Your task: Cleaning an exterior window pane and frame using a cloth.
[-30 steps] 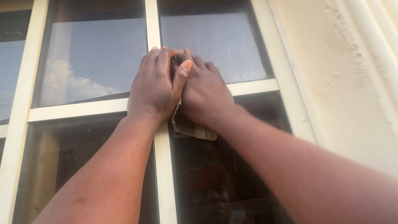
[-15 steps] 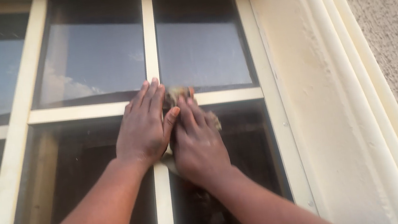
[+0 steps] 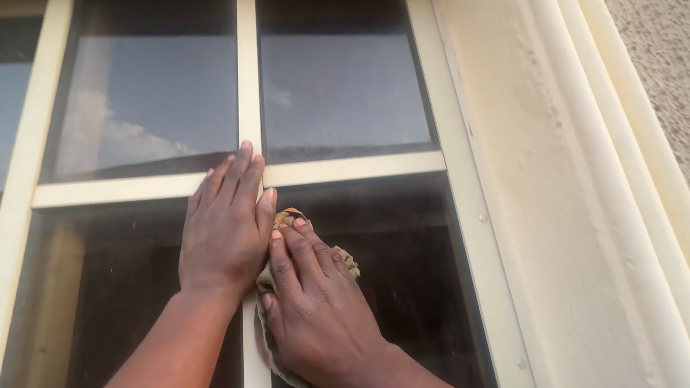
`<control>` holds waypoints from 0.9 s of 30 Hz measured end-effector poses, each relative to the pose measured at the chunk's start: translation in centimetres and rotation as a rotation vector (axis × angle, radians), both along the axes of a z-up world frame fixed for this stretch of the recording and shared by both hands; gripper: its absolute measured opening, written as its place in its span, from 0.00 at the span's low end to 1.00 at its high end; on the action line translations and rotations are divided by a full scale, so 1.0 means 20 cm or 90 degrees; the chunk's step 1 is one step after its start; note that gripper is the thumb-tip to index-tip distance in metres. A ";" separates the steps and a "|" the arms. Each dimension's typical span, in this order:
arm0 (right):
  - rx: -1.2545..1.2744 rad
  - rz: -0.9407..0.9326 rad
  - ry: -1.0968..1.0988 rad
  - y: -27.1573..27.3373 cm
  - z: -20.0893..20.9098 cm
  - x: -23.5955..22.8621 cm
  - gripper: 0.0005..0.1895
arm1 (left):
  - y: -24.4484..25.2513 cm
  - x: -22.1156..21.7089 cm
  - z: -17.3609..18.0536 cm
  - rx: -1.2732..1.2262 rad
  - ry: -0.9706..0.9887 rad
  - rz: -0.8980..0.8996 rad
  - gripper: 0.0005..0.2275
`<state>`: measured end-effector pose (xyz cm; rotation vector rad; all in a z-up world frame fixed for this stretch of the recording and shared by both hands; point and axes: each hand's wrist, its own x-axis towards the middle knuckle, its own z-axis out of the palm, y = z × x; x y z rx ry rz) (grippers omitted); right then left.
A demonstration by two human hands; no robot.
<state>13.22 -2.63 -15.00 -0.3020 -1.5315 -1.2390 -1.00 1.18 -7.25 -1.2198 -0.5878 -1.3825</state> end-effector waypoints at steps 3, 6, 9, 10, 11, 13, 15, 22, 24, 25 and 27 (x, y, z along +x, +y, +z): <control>0.185 -0.058 0.044 0.09 0.21 0.00 0.30 | -0.03 -0.04 0.04 -0.083 0.012 -0.004 0.21; 0.168 -0.063 0.033 0.11 0.21 0.01 0.29 | 0.00 -0.06 0.00 -0.101 -0.003 0.002 0.20; 0.192 -0.070 0.052 0.11 0.20 0.02 0.28 | 0.00 -0.04 0.01 -0.079 -0.012 0.033 0.20; 0.192 -0.067 0.052 0.11 0.20 0.04 0.28 | 0.01 -0.03 0.04 -0.079 -0.013 0.036 0.20; 0.202 -0.068 0.049 0.10 0.19 0.06 0.28 | 0.01 -0.02 0.08 -0.060 0.004 0.035 0.20; 0.195 -0.061 0.030 0.11 0.16 0.07 0.28 | 0.00 -0.05 0.05 -0.060 0.005 0.041 0.21; 0.204 -0.097 0.011 0.14 0.15 0.11 0.27 | -0.01 -0.06 0.04 -0.060 0.011 0.054 0.24; 0.154 -0.167 0.024 0.17 0.14 0.27 0.29 | -0.02 -0.01 -0.04 -0.051 0.047 0.053 0.31; 0.130 -0.193 0.083 0.20 0.09 0.21 0.33 | -0.01 0.01 -0.06 -0.048 0.026 0.061 0.30; 0.140 -0.191 0.091 0.19 0.10 0.15 0.33 | -0.03 0.00 -0.03 -0.037 0.032 0.064 0.30; 0.132 -0.182 0.103 0.16 0.04 0.03 0.32 | -0.04 0.00 -0.04 -0.097 0.002 0.070 0.27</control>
